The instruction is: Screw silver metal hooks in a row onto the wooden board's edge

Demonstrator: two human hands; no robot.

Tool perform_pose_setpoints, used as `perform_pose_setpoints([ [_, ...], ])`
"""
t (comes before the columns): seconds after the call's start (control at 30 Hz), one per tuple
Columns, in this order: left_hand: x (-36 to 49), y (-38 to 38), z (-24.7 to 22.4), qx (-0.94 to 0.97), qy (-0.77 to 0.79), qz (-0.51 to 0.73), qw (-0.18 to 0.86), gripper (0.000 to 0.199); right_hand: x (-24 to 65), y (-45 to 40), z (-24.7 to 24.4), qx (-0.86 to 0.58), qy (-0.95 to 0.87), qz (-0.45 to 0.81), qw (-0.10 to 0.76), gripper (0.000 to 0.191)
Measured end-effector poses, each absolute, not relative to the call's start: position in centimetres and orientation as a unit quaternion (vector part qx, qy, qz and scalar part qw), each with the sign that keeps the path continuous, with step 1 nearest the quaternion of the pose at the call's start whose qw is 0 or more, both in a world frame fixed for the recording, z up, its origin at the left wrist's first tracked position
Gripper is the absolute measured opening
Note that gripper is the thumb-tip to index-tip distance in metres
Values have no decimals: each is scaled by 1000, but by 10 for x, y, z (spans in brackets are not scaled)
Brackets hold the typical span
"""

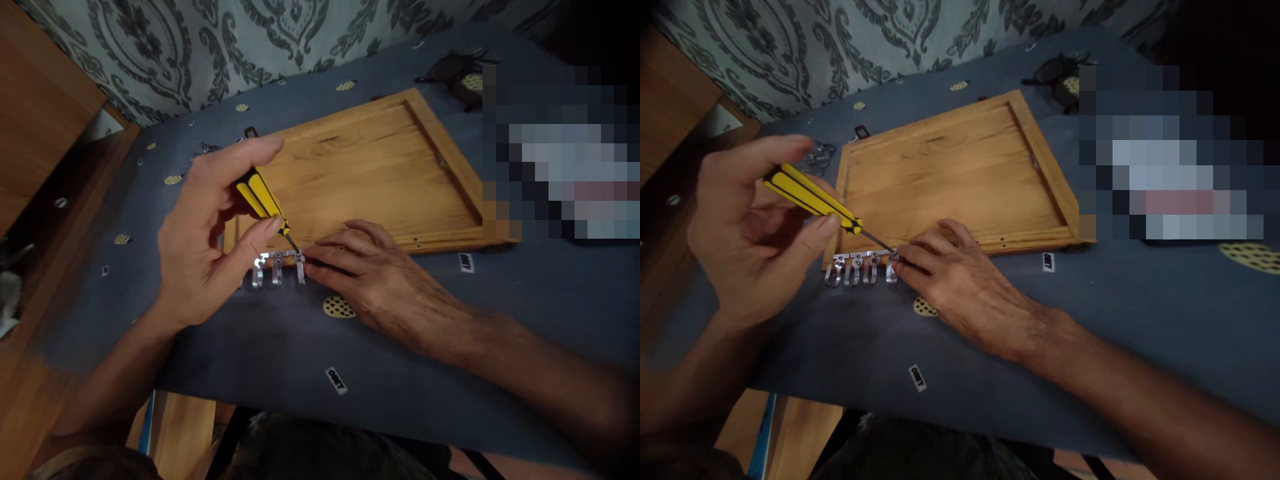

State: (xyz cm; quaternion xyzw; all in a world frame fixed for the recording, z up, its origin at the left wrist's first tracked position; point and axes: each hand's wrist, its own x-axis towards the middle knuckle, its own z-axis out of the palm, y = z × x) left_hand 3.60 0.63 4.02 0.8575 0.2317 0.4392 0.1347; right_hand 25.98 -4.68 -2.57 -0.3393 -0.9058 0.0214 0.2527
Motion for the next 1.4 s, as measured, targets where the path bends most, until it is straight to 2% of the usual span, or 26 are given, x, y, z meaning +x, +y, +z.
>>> perform_pose_setpoints([
  [0.17,34,6,38,844,241,446,173,55,260,-47,-24,-330,-910,16,250,37],
  [0.33,35,5,41,817,247,498,154,48,261,-46,-25,-328,-907,23,261,38],
  [0.5,35,2,41,822,272,475,156,49,260,-46,-27,-332,-905,26,263,35],
  [0.73,33,7,39,852,223,450,148,57,259,-46,-26,-331,-906,19,261,39],
  [0.93,35,3,37,833,258,459,172,50,260,-46,-27,-323,-906,10,273,33],
  [1.17,34,5,36,835,265,444,190,48,259,-45,-27,-328,-907,14,265,40],
  [1.3,37,5,35,822,276,471,163,51,260,-45,-28,-327,-908,14,263,41],
  [1.4,39,2,36,816,290,478,147,46,260,-46,-29,-327,-908,12,262,39],
])
